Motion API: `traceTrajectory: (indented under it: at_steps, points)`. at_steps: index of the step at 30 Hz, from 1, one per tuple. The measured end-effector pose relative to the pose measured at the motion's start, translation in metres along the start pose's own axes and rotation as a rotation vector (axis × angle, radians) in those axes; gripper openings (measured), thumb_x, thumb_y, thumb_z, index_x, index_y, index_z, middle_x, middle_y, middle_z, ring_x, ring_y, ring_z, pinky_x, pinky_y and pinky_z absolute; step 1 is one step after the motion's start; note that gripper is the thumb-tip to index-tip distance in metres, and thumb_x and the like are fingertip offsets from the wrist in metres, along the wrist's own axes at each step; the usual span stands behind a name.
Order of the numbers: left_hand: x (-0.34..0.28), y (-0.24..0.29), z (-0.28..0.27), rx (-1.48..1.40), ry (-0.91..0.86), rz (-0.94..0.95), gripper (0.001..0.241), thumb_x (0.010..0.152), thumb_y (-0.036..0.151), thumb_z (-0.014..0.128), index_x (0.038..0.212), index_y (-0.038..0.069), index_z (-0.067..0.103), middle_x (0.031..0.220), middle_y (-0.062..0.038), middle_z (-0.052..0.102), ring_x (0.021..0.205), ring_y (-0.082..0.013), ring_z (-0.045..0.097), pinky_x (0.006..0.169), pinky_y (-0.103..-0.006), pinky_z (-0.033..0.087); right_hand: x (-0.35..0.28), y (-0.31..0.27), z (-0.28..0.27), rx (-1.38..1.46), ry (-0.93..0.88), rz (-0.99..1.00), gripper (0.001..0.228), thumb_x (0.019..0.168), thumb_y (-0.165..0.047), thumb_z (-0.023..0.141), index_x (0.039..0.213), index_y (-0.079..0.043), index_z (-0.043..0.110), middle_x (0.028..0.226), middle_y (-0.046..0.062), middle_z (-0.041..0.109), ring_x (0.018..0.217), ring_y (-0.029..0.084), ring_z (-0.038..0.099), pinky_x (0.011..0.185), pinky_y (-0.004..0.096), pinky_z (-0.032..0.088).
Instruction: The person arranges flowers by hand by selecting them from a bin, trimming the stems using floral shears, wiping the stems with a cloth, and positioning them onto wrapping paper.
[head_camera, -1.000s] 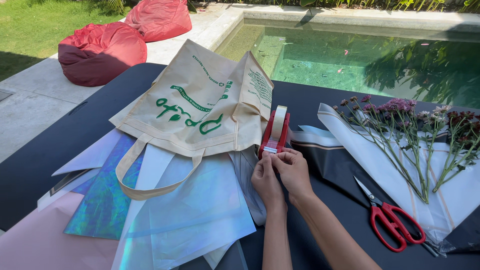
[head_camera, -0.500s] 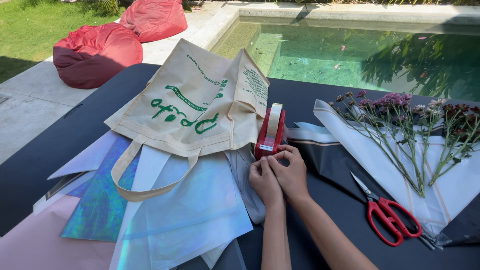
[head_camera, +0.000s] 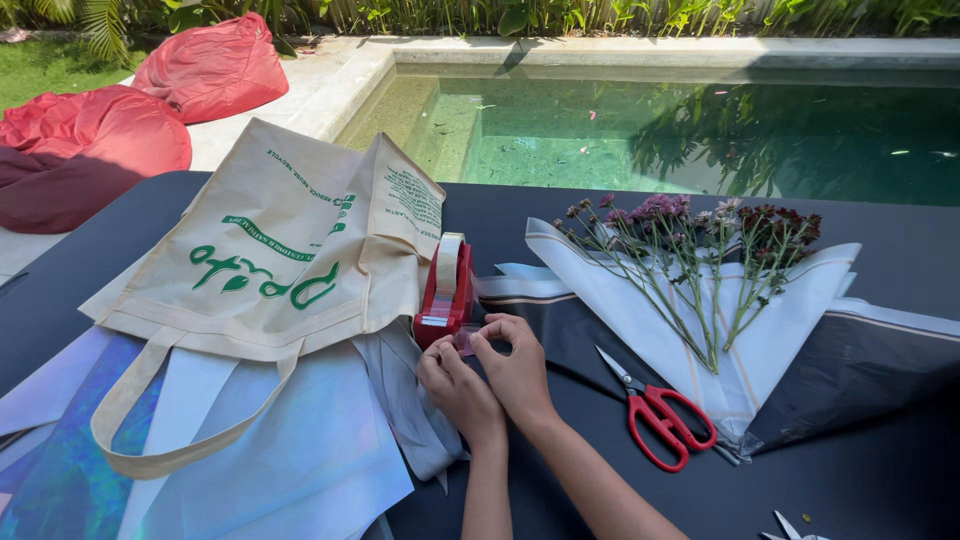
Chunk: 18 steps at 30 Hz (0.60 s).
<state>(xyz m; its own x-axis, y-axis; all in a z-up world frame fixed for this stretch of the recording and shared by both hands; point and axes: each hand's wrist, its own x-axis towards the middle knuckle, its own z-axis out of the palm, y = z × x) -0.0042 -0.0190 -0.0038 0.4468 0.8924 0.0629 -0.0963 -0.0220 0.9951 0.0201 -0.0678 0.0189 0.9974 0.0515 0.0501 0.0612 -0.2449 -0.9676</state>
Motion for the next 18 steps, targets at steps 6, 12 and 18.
traceTrajectory:
  at_steps: [6,12,18]
  points:
    - [-0.023,0.014,0.013,-0.047,-0.004,0.110,0.026,0.101,0.020,0.045,0.106,0.005,0.066,0.111,-0.011,0.063,0.097,-0.0243,0.063,0.084,-0.0359,0.053,0.019,-0.009,-0.084,0.102,0.135,0.012,0.013,0.092,-0.020,0.065,0.080,-0.014,0.065,0.103,-0.002,0.068,0.086,0.010,0.060,0.082,0.027,0.047]
    - [-0.084,0.036,0.060,0.001,-0.350,0.289,0.023,0.100,0.014,0.044,0.094,0.009,0.065,0.101,-0.003,0.062,0.085,-0.0148,0.059,0.067,-0.0294,0.046,0.046,0.013,-0.220,0.109,0.288,0.123,0.016,0.099,-0.027,0.063,0.091,-0.013,0.063,0.088,0.000,0.060,0.085,0.014,0.055,0.083,0.034,0.048]
    - [-0.159,0.012,0.143,0.432,-0.856,0.363,0.022,0.100,0.021,0.047,0.108,0.023,0.067,0.114,0.007,0.068,0.108,-0.0181,0.057,0.092,-0.0399,0.043,0.055,0.049,-0.325,0.089,0.428,0.166,0.015,0.101,-0.015,0.065,0.089,-0.007,0.069,0.085,0.006,0.072,0.076,0.015,0.061,0.074,0.031,0.049]
